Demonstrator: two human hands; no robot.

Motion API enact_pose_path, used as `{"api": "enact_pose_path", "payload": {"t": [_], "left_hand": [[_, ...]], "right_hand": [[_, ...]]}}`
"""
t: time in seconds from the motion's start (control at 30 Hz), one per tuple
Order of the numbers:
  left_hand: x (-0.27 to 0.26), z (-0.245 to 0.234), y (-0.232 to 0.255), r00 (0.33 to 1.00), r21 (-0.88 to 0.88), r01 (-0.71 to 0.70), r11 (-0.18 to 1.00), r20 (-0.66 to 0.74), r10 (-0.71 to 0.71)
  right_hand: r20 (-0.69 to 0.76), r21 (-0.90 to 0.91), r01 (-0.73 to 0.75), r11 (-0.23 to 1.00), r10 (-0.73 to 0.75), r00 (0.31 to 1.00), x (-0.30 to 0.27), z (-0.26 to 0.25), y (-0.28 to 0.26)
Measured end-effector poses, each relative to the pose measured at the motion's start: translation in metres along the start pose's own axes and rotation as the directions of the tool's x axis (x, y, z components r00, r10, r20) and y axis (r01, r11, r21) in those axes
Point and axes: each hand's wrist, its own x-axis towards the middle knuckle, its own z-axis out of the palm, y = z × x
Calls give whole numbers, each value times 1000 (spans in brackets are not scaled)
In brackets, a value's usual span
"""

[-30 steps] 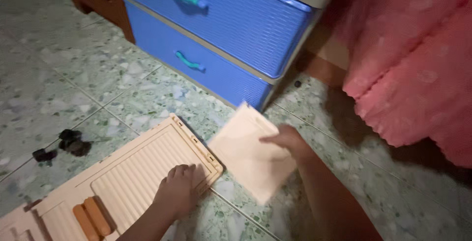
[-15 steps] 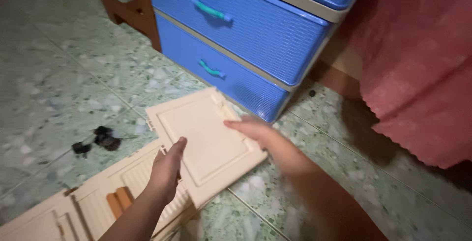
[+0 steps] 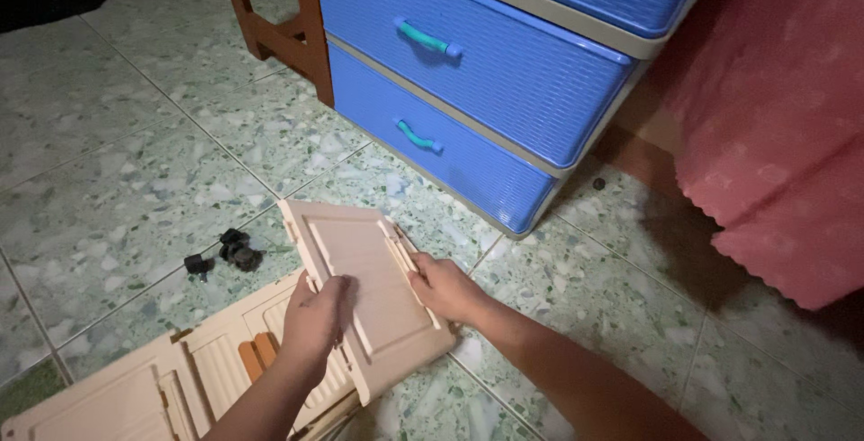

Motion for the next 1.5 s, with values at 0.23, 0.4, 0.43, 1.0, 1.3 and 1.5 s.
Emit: {"api": "enact_pose_path", "payload": {"t": [0.23,0.4,0.43,1.0,1.3,1.5], "left_hand": [[-7,-3,-1,999,116,25,993,42,-30],[-16,-4,-11,998,173,-26,985,66,15],[-19,-4,-14,997,163,-56,985,55,47],[-15,8,12,1000,149,29,988,-10,-28],[4,37,33,989,-35,-147,988,26,148],[-6,37,31,991,-30,-117,993,54,119]], "right_hand": [[125,235,-138,962,111,986,-16,-19,-31],[162,11,-142,990,138,977,-17,-14,-28],[182,-3,-146,989,144,973,-16,-9,-21],[94,192,-118,974,101,990,10,-40,-34],[102,130,-158,979,145,984,9,-87,-52],[197,372,-513,774,474,858,19,-69,10]]}}
